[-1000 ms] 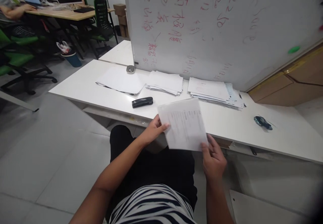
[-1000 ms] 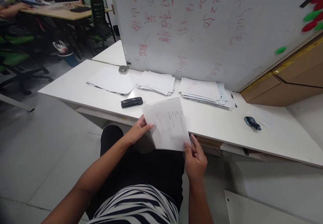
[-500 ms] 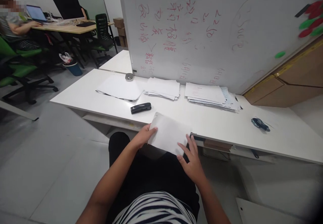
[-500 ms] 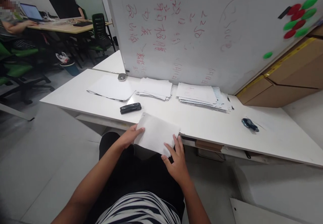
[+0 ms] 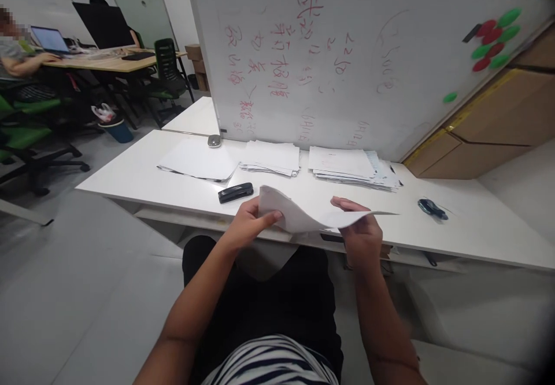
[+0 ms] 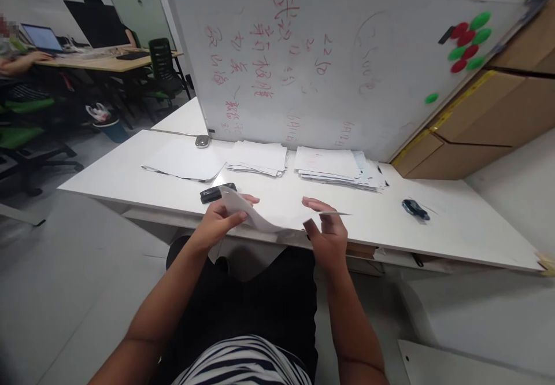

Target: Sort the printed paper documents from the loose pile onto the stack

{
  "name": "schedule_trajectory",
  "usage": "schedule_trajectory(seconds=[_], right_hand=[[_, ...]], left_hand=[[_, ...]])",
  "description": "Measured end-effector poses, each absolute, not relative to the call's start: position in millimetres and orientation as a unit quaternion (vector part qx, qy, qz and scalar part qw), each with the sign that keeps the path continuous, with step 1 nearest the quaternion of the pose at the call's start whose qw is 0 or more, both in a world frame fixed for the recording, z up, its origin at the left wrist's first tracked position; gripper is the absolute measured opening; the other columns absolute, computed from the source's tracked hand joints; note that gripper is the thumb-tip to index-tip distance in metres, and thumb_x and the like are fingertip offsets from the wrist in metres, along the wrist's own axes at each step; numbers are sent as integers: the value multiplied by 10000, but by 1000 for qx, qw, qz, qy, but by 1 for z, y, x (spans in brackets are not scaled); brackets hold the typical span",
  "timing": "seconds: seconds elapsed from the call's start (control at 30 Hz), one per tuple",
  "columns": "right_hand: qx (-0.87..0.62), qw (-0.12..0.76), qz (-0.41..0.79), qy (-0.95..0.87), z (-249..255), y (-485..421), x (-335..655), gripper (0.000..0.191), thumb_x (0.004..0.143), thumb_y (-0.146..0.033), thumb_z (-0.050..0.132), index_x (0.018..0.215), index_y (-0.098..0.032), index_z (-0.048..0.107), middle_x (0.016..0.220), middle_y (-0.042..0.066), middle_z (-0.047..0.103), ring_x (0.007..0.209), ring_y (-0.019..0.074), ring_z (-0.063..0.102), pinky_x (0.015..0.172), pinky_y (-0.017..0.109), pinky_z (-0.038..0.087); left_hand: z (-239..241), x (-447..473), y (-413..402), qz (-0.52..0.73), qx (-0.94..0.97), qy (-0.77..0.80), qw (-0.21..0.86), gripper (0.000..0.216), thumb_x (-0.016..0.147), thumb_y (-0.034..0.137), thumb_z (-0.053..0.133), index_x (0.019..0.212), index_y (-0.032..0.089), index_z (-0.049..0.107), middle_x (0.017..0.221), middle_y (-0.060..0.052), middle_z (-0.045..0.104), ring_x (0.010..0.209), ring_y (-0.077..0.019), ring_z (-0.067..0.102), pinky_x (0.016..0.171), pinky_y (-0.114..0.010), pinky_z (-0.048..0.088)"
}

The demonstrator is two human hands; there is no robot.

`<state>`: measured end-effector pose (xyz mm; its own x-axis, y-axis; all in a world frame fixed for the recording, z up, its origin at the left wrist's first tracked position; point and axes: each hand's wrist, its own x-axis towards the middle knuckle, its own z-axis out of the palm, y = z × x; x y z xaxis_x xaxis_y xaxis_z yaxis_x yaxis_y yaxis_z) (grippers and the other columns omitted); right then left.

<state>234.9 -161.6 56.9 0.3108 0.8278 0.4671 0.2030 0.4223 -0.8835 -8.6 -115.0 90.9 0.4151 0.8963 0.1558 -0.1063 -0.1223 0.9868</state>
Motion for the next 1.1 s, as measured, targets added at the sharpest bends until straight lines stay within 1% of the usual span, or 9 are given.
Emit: schedule_trajectory(seconds=[0.1,0.17,0.47,0.67,0.77,0.87,0.93,1.03,1.1], right_hand=[[-586,629,184,-476,26,-148,228,282,785,-428,660,931,-187,663,923,63,693,915,233,634,854,395,480],[-647,584,176,-458,0,-145,221,329,796,-478,620,880,-164,670,799,44,680,791,210,621,756,351,483],[-684,528,82,-497,-34,-162,209,352,862,-462,530,891,-151,692,820,77,689,787,209,620,732,297,449],[-719,493,36,-489,-42,-167,213,428,864,-517,495,848,-143,703,765,93,690,716,212,616,687,293,434],[-723,484,36,-492,-43,-179,215,465,860,-537,484,832,-130,707,726,92,682,691,213,615,669,294,431],[-735,486,87,-465,-37,-196,218,457,851,-531,505,889,-128,718,734,68,681,708,208,616,671,288,434],[-738,508,180,-407,-33,-205,218,442,832,-525,548,985,-144,713,828,54,702,779,211,629,702,287,452],[-680,573,348,-295,-30,-213,215,423,773,-492,645,1038,-167,699,955,43,712,865,211,643,773,311,489],[-630,601,431,-235,-27,-214,212,416,727,-468,700,1012,-165,701,935,47,719,841,208,657,761,330,519]], left_hand=[[61,-6,-94,450,558,366,594,595,708,394,731,1239,195,551,1133,-82,669,1048,-233,611,891,-359,488],[39,-6,-87,440,541,394,599,580,702,427,726,1198,172,568,1110,-93,677,1010,-237,628,866,-361,499],[17,-2,-100,450,614,456,461,337,777,437,641,990,178,676,1004,-45,708,985,-222,634,883,-346,492],[-1,4,-102,463,625,465,423,292,811,423,604,995,205,669,1021,-38,700,983,-210,631,892,-351,486],[-3,5,-104,481,598,487,417,354,801,430,619,1084,217,608,1034,-43,680,957,-194,629,836,-328,499],[4,-5,-94,502,612,505,343,508,796,433,632,1241,242,479,1095,-59,641,979,-186,612,824,-321,492],[10,-17,-78,493,648,527,243,506,825,420,602,1272,245,444,1160,-80,612,1075,-208,571,926,-366,442],[9,-36,-45,371,700,606,71,462,805,418,626,1213,232,512,1248,-116,568,1216,-305,457,1025,-463,316],[3,-46,-27,292,708,642,19,437,802,435,620,1176,222,543,1202,-123,591,1181,-330,463,1000,-474,302]])
